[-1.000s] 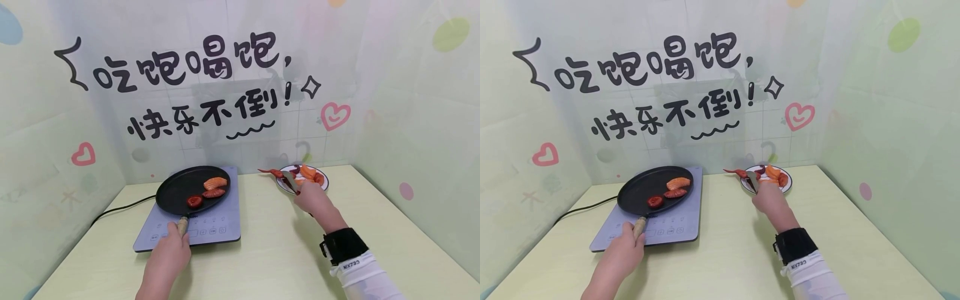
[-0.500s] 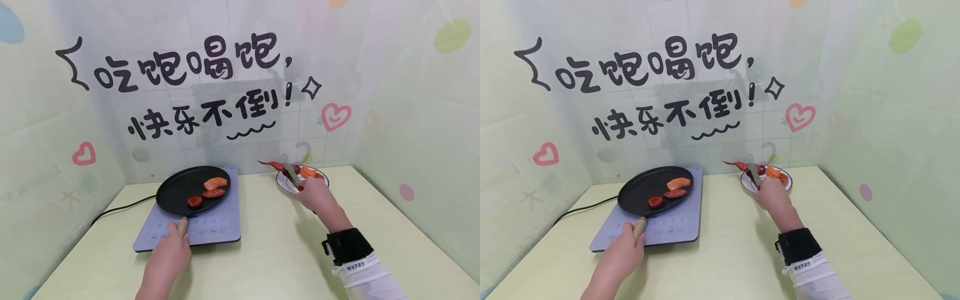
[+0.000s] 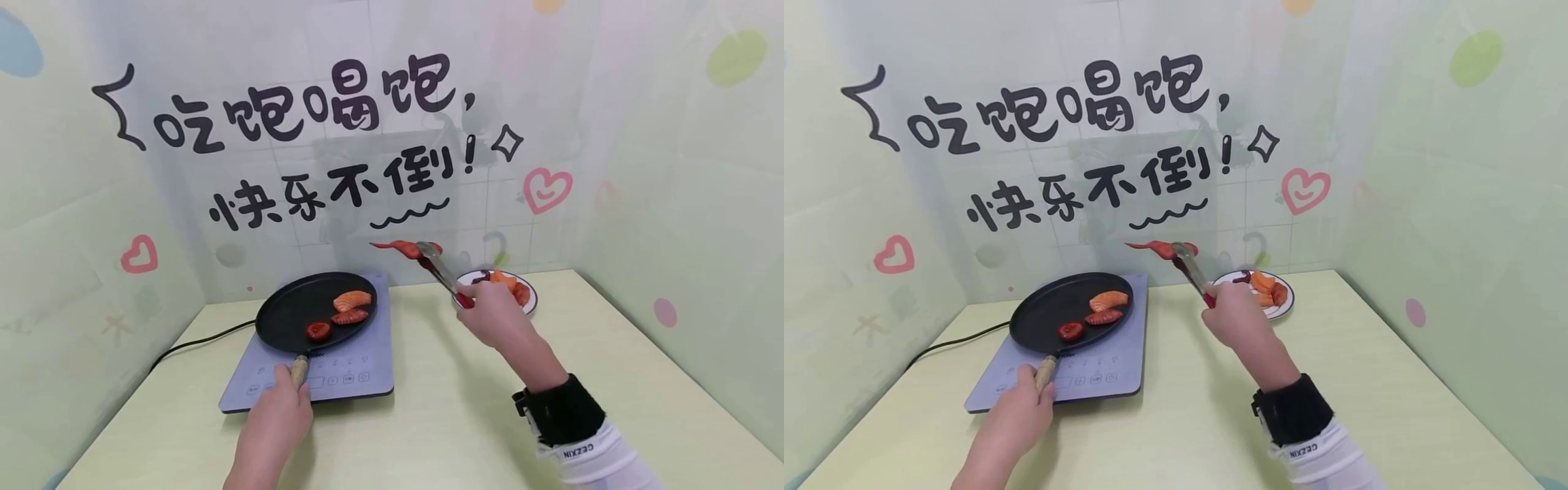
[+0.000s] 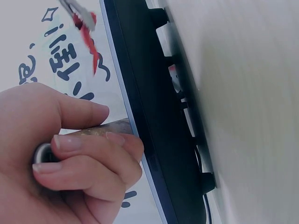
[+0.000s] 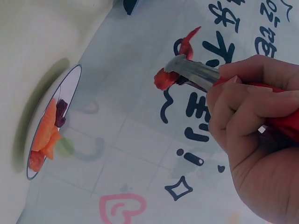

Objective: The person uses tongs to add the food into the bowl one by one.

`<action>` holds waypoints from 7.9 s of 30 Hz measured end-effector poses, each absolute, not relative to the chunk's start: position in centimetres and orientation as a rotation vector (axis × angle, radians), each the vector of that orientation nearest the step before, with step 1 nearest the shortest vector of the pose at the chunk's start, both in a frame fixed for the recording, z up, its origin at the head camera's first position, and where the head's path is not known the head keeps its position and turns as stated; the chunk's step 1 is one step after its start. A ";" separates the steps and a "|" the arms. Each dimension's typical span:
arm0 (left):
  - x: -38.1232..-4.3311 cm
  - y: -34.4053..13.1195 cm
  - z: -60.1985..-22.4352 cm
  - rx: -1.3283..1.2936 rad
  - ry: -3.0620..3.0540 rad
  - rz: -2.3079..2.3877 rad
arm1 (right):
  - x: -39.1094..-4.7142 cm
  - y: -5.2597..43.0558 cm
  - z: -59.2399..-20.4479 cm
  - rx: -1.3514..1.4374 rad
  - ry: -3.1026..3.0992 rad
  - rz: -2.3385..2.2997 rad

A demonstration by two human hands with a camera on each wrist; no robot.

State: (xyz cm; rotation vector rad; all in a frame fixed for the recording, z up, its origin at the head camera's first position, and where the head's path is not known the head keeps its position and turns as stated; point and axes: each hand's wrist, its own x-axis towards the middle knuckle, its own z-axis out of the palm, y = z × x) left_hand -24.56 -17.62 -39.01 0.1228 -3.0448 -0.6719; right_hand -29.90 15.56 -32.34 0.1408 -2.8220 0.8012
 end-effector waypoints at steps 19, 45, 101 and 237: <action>-24.4 -17.7 -39.3 0.081 -2.982 -0.659 | -36.0 6.9 -31.5 0.637 -2.854 0.670; -24.3 -17.4 -39.4 0.090 -2.993 -0.671 | -39.3 0.9 -33.1 0.574 -2.988 0.465; -24.7 -17.2 -39.1 0.059 -3.005 -0.645 | -37.6 4.8 -25.1 0.458 -3.216 1.089; -24.6 -17.6 -39.0 0.035 -3.080 -0.581 | -25.4 27.4 -38.8 -0.005 -2.842 0.329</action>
